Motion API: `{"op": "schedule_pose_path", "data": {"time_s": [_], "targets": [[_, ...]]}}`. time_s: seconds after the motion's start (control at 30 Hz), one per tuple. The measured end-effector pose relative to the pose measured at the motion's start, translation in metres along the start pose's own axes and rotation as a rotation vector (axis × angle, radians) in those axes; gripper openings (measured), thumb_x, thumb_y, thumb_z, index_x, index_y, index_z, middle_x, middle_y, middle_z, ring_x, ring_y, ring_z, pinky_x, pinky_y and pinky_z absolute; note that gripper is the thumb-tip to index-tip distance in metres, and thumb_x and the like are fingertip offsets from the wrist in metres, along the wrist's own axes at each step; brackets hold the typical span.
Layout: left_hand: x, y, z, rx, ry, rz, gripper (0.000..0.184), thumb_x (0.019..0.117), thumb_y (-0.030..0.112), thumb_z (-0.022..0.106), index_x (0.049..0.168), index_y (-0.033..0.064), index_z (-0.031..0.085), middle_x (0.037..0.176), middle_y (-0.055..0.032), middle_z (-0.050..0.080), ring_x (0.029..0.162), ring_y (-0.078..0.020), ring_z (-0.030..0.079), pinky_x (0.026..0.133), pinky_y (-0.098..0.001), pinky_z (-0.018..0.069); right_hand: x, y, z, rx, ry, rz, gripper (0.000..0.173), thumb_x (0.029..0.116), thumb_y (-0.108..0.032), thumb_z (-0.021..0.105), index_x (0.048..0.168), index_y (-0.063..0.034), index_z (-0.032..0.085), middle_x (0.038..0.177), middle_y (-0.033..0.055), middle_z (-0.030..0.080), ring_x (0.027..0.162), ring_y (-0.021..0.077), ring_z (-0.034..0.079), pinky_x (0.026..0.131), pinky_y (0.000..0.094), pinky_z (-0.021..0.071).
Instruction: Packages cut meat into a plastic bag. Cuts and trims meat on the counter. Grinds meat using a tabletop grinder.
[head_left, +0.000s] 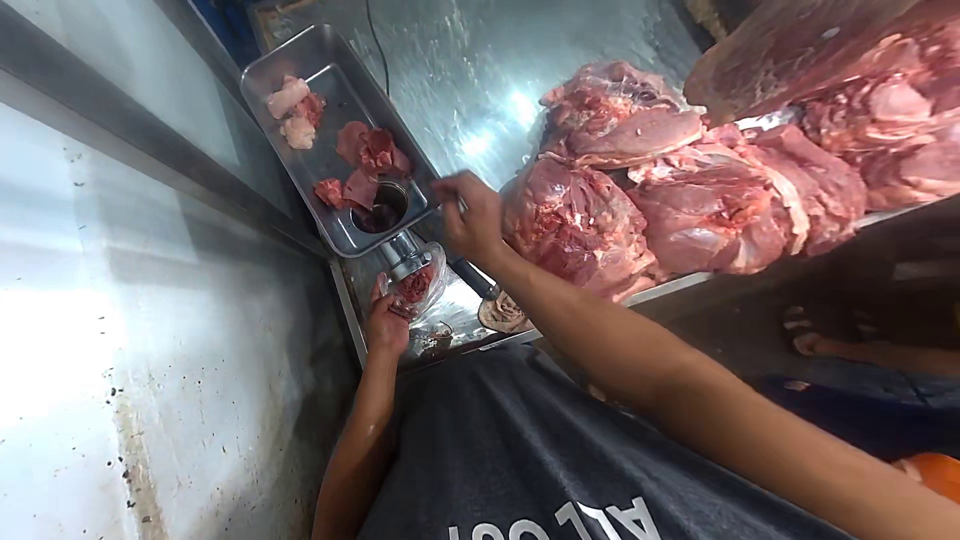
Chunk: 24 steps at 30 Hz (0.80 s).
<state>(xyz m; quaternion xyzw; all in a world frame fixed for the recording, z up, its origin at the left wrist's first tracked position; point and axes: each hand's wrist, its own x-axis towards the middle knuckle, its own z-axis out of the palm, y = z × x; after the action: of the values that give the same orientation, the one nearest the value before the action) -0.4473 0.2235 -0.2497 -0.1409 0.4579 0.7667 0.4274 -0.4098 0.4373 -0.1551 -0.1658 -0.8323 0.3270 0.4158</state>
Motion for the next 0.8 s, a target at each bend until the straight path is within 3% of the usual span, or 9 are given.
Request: {"op": "schedule_pose_path", "data": {"time_s": [0.07, 0.17, 0.23, 0.3, 0.37, 0.43, 0.6, 0.7, 0.8], "targets": [[0.000, -0.002, -0.001, -0.010, 0.027, 0.007, 0.052, 0.1052, 0.007, 0.033, 0.156, 0.0201, 0.037, 0.109, -0.0166, 0.064, 0.081, -0.0250, 0.066, 0.068, -0.0409, 0.0584, -0.042, 0.006, -0.012, -0.103, -0.003, 0.142, 0.027, 0.0969, -0.003, 0.049, 0.110, 0.0013, 0.072, 0.094, 0.0145, 0.072, 0.091, 0.0260, 0.069, 0.085, 0.0418, 0.0580], [0.002, -0.006, -0.004, -0.014, 0.021, 0.016, 0.053, 0.1051, 0.007, 0.033, 0.156, 0.0219, 0.037, 0.110, -0.0160, 0.064, 0.080, -0.0246, 0.065, 0.068, -0.0411, 0.0577, -0.096, 0.017, -0.016, -0.154, -0.241, 0.524, 0.032, 0.1006, -0.007, 0.048, 0.128, 0.0009, 0.063, 0.107, 0.0190, 0.067, 0.096, 0.0303, 0.067, 0.086, 0.0482, 0.0571], [0.003, -0.009, -0.003, -0.001, 0.014, 0.018, 0.054, 0.1048, 0.007, 0.031, 0.156, 0.0226, 0.037, 0.091, -0.0104, 0.061, 0.067, -0.0200, 0.060, 0.060, -0.0375, 0.0551, -0.115, 0.028, -0.010, -0.101, -0.387, 0.826, 0.046, 0.1043, -0.023, 0.053, 0.146, -0.0027, 0.049, 0.112, 0.0200, 0.066, 0.094, 0.0333, 0.066, 0.084, 0.0541, 0.0564], [0.005, -0.009, -0.002, 0.015, 0.004, 0.011, 0.055, 0.1049, 0.007, 0.031, 0.157, 0.0238, 0.036, 0.085, -0.0088, 0.059, 0.064, -0.0190, 0.058, 0.059, -0.0368, 0.0542, -0.127, 0.039, -0.004, 0.009, -0.506, 1.051, 0.063, 0.1048, -0.045, 0.055, 0.153, -0.0075, 0.041, 0.113, 0.0210, 0.069, 0.097, 0.0363, 0.069, 0.088, 0.0591, 0.0557], [0.006, -0.008, -0.001, 0.037, -0.002, 0.012, 0.054, 0.1050, 0.007, 0.031, 0.156, 0.0248, 0.037, 0.092, -0.0105, 0.060, 0.067, -0.0196, 0.059, 0.060, -0.0371, 0.0544, -0.136, 0.048, 0.002, 0.127, -0.603, 1.170, 0.073, 0.1006, -0.058, 0.058, 0.152, -0.0087, 0.044, 0.115, 0.0218, 0.070, 0.096, 0.0351, 0.070, 0.087, 0.0566, 0.0564], [0.007, -0.006, -0.002, 0.060, -0.020, 0.015, 0.056, 0.1051, 0.007, 0.031, 0.158, 0.0254, 0.035, 0.106, -0.0135, 0.062, 0.075, -0.0217, 0.062, 0.066, -0.0397, 0.0561, -0.142, 0.054, 0.009, 0.181, -0.641, 1.220, 0.074, 0.0977, -0.058, 0.063, 0.149, -0.0068, 0.048, 0.112, 0.0207, 0.071, 0.091, 0.0325, 0.070, 0.084, 0.0528, 0.0574], [0.008, -0.010, -0.002, -0.002, 0.042, 0.040, 0.052, 0.1055, 0.006, 0.034, 0.156, 0.0208, 0.036, 0.109, -0.0161, 0.063, 0.082, -0.0263, 0.065, 0.072, -0.0452, 0.0579, -0.143, 0.056, 0.018, 0.157, -0.566, 1.252, 0.033, 0.1012, -0.027, 0.063, 0.120, -0.0005, 0.066, 0.098, 0.0176, 0.072, 0.082, 0.0280, 0.071, 0.078, 0.0485, 0.0598], [0.010, -0.020, -0.002, -0.062, 0.194, -0.020, 0.024, 0.1080, 0.012, 0.041, 0.131, 0.0086, 0.046, 0.099, -0.0150, 0.062, 0.081, -0.0271, 0.065, 0.075, -0.0467, 0.0580, -0.143, 0.052, 0.019, 0.300, -0.494, 1.343, 0.030, 0.1065, -0.026, 0.054, 0.115, 0.0013, 0.065, 0.094, 0.0172, 0.069, 0.076, 0.0240, 0.069, 0.071, 0.0425, 0.0605], [0.010, -0.021, 0.002, -0.054, 0.269, -0.089, 0.019, 0.1069, 0.016, 0.047, 0.116, 0.0008, 0.055, 0.095, -0.0148, 0.063, 0.079, -0.0253, 0.065, 0.074, -0.0422, 0.0592, -0.138, 0.051, 0.018, 0.439, -0.378, 1.391, 0.030, 0.1070, -0.025, 0.053, 0.115, 0.0013, 0.063, 0.099, 0.0169, 0.068, 0.081, 0.0242, 0.069, 0.074, 0.0424, 0.0606]]}}
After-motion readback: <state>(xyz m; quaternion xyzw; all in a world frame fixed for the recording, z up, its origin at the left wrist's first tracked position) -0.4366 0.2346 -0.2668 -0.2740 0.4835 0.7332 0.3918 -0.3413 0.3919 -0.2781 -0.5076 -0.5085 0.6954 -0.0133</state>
